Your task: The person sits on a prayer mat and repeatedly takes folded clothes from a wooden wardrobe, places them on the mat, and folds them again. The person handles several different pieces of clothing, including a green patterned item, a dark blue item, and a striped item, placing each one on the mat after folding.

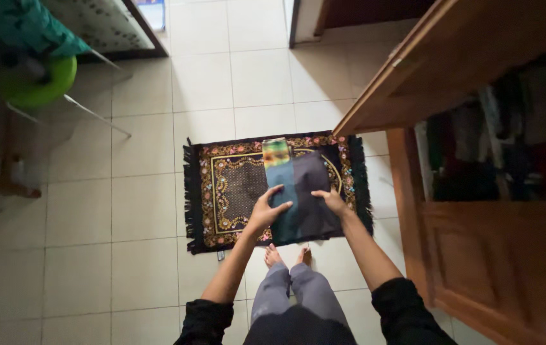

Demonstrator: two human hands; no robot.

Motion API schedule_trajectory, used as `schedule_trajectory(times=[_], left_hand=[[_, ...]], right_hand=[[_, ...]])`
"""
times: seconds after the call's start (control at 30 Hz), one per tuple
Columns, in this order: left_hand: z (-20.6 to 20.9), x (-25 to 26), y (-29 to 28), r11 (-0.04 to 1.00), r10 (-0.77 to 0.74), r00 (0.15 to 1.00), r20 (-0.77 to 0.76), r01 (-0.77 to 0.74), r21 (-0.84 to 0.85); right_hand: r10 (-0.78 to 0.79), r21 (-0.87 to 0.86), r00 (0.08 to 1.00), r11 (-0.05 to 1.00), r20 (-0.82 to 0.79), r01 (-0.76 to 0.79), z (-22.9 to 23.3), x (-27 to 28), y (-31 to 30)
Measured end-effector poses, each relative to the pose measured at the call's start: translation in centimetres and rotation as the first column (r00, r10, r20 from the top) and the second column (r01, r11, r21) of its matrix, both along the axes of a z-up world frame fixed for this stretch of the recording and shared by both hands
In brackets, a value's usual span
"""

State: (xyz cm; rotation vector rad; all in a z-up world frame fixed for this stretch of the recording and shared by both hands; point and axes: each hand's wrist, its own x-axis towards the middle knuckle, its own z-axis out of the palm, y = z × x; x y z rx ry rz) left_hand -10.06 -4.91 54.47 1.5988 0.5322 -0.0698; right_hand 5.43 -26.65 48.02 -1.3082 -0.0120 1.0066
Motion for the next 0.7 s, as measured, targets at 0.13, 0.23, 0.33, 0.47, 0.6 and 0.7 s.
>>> schedule_trajectory(times=[0.13,0.23,0.33,0.47,0.6,0.7], left_hand=[[-5.9,0.6,0.3,0.992,-0.029,1.000,0.008,0.028,0.125],[-11.7,1.4,0.5,0.990,-0.018,1.000,-0.007,0.019,0.143],[-18.4,2.4,0.6,0.987,-0.002,1.000,0.018,-0.001,0.158],[-27.9,4.0,0.8,0.982,0.018,1.000,-0.015,-0.015,0.189],[-38.5,6.0,1.7,0.968,0.034,0.999,0.004,-0.034,0.248],[-46.2,8.2,3.1,0.945,0.014,0.998,-0.064,0.008,0.326]], right_hand=[[-0.022,-0.184,0.997,0.983,-0.069,0.009,-4.5,-0.6,0.1],[-0.023,-0.243,0.996,0.970,-0.088,0.000,-9.0,-0.1,0.6],[-0.046,-0.255,0.996,0.967,-0.083,0.023,-15.3,0.7,1.1],[-0.032,-0.222,0.998,0.974,0.049,0.042,-25.6,2.6,2.0],[0.007,-0.173,0.987,0.985,0.158,0.021,-35.5,5.1,3.8],[-0.042,-0.254,0.968,0.961,0.247,0.106,-42.2,7.2,5.4]])
